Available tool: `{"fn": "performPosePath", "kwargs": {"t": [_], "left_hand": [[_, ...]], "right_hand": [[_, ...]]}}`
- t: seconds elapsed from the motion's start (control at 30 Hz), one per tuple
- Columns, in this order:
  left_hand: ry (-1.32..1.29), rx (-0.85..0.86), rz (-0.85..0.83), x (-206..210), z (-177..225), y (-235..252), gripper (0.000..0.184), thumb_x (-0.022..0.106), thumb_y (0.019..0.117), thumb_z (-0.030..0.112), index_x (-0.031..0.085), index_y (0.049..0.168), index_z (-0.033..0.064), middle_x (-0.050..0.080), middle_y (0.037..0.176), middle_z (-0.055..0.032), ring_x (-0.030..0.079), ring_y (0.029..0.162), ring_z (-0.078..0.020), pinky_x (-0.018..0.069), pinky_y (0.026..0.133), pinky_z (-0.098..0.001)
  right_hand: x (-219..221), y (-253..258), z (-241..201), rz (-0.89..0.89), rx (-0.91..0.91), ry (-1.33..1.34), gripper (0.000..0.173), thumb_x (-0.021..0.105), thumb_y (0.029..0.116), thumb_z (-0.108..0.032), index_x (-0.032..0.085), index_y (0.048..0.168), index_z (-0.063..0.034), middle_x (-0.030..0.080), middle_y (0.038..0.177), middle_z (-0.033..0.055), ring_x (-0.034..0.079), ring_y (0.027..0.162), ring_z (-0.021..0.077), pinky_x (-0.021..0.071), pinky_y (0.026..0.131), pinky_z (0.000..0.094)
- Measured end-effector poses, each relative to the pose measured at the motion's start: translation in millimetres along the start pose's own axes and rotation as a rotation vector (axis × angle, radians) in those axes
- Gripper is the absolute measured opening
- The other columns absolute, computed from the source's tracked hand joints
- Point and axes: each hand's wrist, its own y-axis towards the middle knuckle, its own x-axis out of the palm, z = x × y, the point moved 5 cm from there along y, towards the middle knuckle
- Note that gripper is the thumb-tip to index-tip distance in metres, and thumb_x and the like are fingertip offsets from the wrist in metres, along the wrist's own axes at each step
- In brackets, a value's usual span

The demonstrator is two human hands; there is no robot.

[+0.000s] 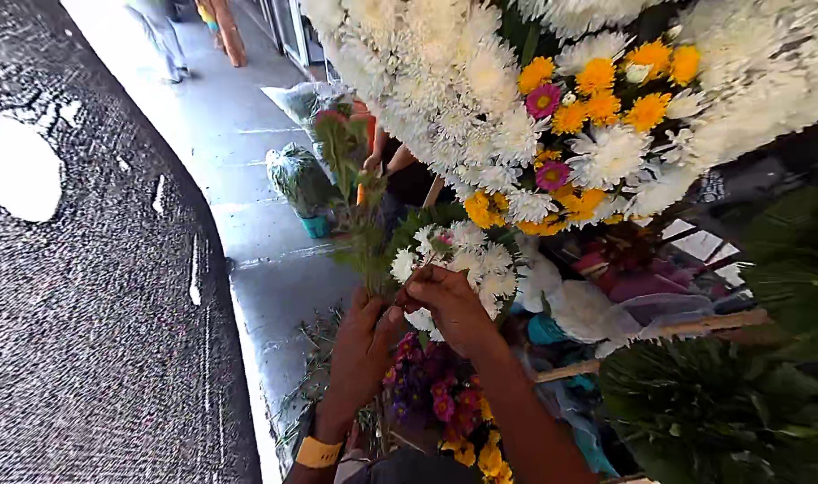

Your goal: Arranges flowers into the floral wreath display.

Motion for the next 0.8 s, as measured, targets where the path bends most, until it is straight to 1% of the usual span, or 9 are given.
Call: {"fn": "performPosePath", "kwargs": {"t": [0.07,0.13,0.27,0.37,0.47,0.57,0.67,0.73,0.8], "left_hand": [[-0.041,0.015,-0.017,-1,-1,-2,0.067,0.036,0.1015,0.068,0.074,0.101,0.013,0.062,0.098,-0.0029,0.058,0.078,-0.0076,0.0523,0.066,-0.028],[-0.094,0.032,-0.041,-6,-4,-6,0.065,0.036,0.1011,0.069,0.075,0.105,0.016,0.061,0.094,0.0007,0.053,0.066,-0.003,0.0474,0.057,-0.0222],[-0.068,0.054,-0.051,-32,-11,-17,0.067,0.043,0.1007,0.066,0.07,0.119,0.0072,0.056,0.093,-0.0036,0.051,0.07,-0.0037,0.0464,0.059,-0.0217],[-0.046,0.006,-0.006,-48,-22,-22,0.065,0.049,0.1004,0.059,0.066,0.123,0.0009,0.056,0.094,-0.007,0.052,0.073,-0.0074,0.0474,0.062,-0.025],[-0.085,0.004,0.049,-57,-27,-22,0.063,0.05,0.101,0.057,0.063,0.122,-0.0007,0.055,0.091,-0.0035,0.052,0.069,-0.0046,0.0475,0.059,-0.0224],[-0.099,0.021,0.07,-61,-28,-21,0.061,0.05,0.1023,0.054,0.062,0.122,-0.0027,0.056,0.091,-0.0038,0.052,0.068,-0.0043,0.0485,0.06,-0.0228],[-0.099,0.017,0.074,-61,-29,-20,0.061,0.051,0.1024,0.051,0.062,0.122,-0.0053,0.056,0.091,-0.0059,0.053,0.07,-0.0065,0.0487,0.062,-0.0243],[-0.096,0.008,0.063,-60,-29,-19,0.059,0.052,0.1021,0.048,0.061,0.122,-0.0068,0.056,0.092,-0.007,0.053,0.072,-0.0078,0.0485,0.064,-0.0251],[-0.094,0.003,0.058,-59,-29,-19,0.058,0.054,0.102,0.047,0.062,0.121,-0.0068,0.055,0.092,-0.0073,0.053,0.073,-0.0078,0.0484,0.064,-0.0247]], "right_hand": [[-4,-1,-14,0.069,-0.057,-0.003,0.015,0.052,0.103,-0.007,0.062,0.103,0.0037,0.073,0.096,0.01,0.07,0.086,0.0159,0.0587,0.083,0.0345],[-22,2,-41,0.192,-0.163,0.03,0.014,0.046,0.1055,-0.007,0.059,0.106,0.0002,0.072,0.1,0.0099,0.07,0.088,0.0158,0.0592,0.085,0.0338],[-89,4,-132,0.423,-0.492,-0.216,0.02,0.051,0.1048,-0.009,0.053,0.125,-0.0088,0.072,0.099,0.0082,0.073,0.087,0.02,0.0617,0.086,0.0405],[-127,10,-218,0.586,-0.759,-0.441,0.015,0.048,0.1061,-0.008,0.053,0.119,-0.0017,0.072,0.099,0.01,0.074,0.089,0.0231,0.0635,0.085,0.0428],[-152,30,-289,0.675,-0.889,-0.747,0.021,0.061,0.0999,-0.006,0.056,0.118,0.0038,0.072,0.098,0.0122,0.075,0.087,0.0229,0.0658,0.082,0.041],[-162,55,-329,0.795,-0.684,-1.129,0.031,0.07,0.0921,-0.014,0.064,0.119,0.0007,0.074,0.102,0.0105,0.074,0.09,0.0177,0.0621,0.084,0.038],[-156,81,-340,0.9,-0.306,-1.515,0.034,0.072,0.0901,-0.024,0.072,0.119,-0.0062,0.068,0.12,0.0178,0.065,0.113,0.032,0.0519,0.096,0.0561],[-154,97,-339,0.965,-0.071,-1.721,0.04,0.071,0.088,-0.034,0.073,0.12,-0.0101,0.058,0.136,0.0228,0.05,0.131,0.043,0.0381,0.101,0.0692],[-159,110,-334,1.004,0.075,-1.827,0.048,0.072,0.0856,-0.038,0.071,0.121,-0.0054,0.05,0.147,0.026,0.037,0.142,0.0476,0.0225,0.11,0.0763]]}}
